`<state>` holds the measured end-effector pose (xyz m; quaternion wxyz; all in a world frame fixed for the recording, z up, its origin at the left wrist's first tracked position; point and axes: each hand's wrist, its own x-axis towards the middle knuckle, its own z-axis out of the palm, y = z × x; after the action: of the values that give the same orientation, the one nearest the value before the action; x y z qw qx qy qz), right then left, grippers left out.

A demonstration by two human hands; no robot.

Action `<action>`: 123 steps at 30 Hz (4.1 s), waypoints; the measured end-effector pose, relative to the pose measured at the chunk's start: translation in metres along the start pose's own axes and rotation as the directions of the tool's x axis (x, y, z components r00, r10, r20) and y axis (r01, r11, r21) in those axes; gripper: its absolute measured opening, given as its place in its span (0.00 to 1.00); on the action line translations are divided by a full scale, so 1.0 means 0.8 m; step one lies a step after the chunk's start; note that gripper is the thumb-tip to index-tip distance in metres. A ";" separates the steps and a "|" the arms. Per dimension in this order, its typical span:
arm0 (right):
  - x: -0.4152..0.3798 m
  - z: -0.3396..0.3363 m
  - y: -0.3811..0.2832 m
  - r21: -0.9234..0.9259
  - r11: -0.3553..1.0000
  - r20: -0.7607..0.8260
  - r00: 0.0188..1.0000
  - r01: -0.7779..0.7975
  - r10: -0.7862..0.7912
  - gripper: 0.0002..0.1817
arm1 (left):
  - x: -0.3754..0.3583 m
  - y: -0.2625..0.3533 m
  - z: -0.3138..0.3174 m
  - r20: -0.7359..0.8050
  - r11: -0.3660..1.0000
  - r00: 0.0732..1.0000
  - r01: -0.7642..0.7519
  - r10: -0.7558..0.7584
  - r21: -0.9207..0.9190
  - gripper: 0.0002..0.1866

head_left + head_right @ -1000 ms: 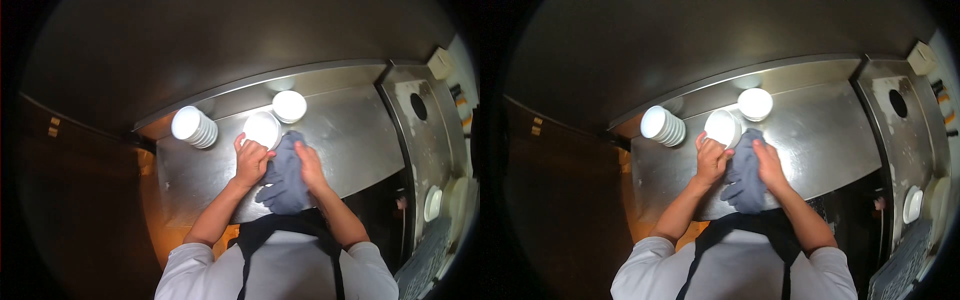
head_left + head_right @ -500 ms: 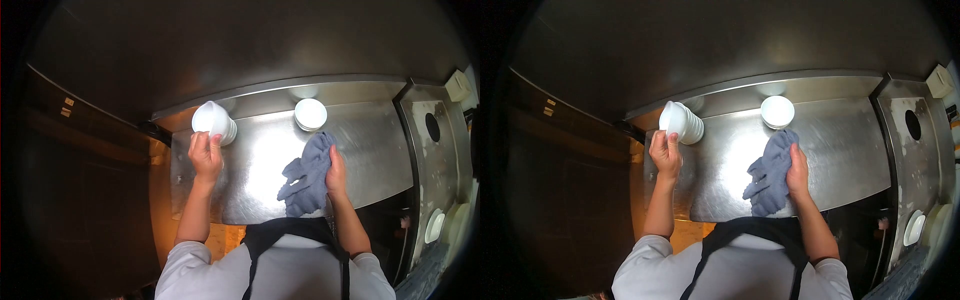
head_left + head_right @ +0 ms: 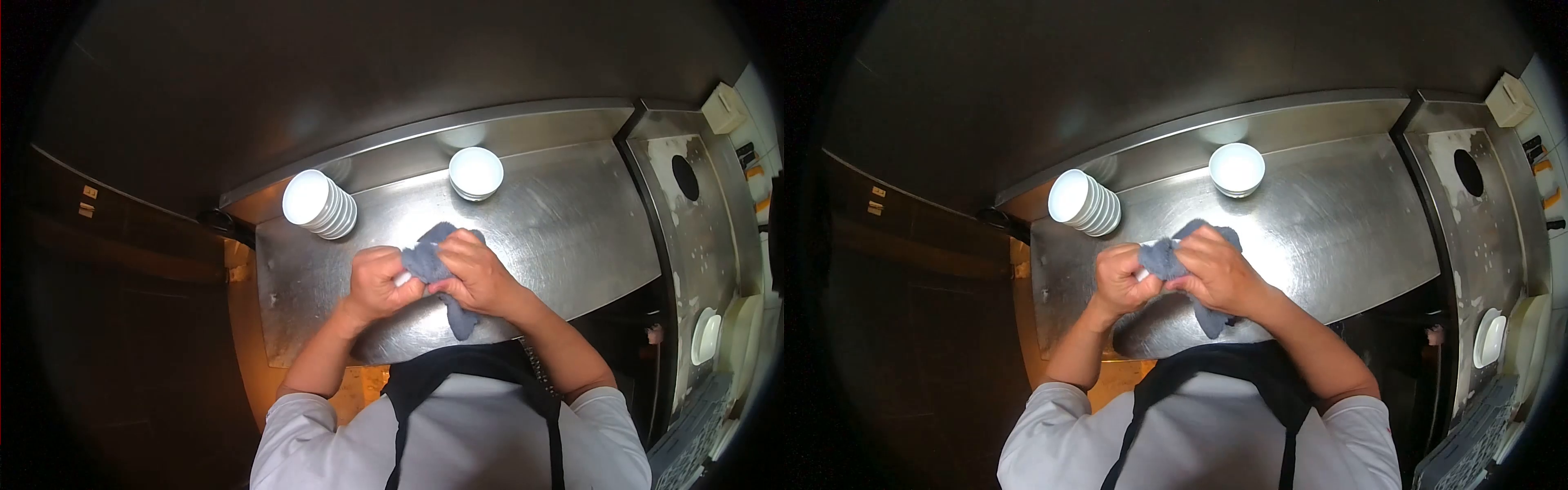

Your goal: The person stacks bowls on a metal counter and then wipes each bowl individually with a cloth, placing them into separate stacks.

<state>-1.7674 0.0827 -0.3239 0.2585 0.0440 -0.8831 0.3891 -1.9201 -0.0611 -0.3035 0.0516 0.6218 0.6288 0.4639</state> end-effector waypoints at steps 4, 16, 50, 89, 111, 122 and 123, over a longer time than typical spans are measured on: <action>-0.027 0.000 0.032 0.196 0.980 -0.090 0.994 -0.037 0.056 0.14 | -0.011 0.000 -0.007 0.019 0.989 0.998 0.060 -0.058 -0.135 0.10; -0.069 -0.019 0.060 0.383 0.884 -0.340 0.849 -0.267 0.404 0.28 | 0.000 0.018 -0.057 -0.117 0.911 0.915 -0.359 0.386 0.202 0.12; -0.070 -0.035 0.028 -0.519 0.716 -0.454 0.860 -0.467 0.232 0.11 | -0.012 0.023 0.013 -0.119 0.918 0.913 -0.373 0.389 0.137 0.15; -0.011 -0.072 -0.043 0.893 0.197 0.204 0.755 -0.404 0.623 0.07 | 0.025 0.030 -0.026 -0.027 0.967 0.968 -0.248 0.250 0.055 0.13; -0.037 -0.049 -0.024 0.837 0.396 -0.029 0.694 -0.376 0.720 0.12 | 0.000 0.004 -0.055 -0.504 0.950 0.864 0.141 0.020 0.280 0.10; -0.046 -0.050 -0.020 0.718 0.508 -0.090 0.661 -0.475 0.745 0.10 | -0.001 -0.119 -0.091 -0.377 0.638 0.922 0.239 0.087 0.732 0.10; -0.048 -0.050 -0.018 0.713 0.510 -0.093 0.656 -0.481 0.749 0.09 | -0.002 -0.123 -0.089 -0.381 0.640 0.922 0.255 0.064 0.725 0.10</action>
<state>-1.7137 0.0963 -0.3105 0.2385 -0.2749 -0.5808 0.7282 -2.0375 -0.0799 -0.3277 -0.3102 0.4506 0.7954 0.2611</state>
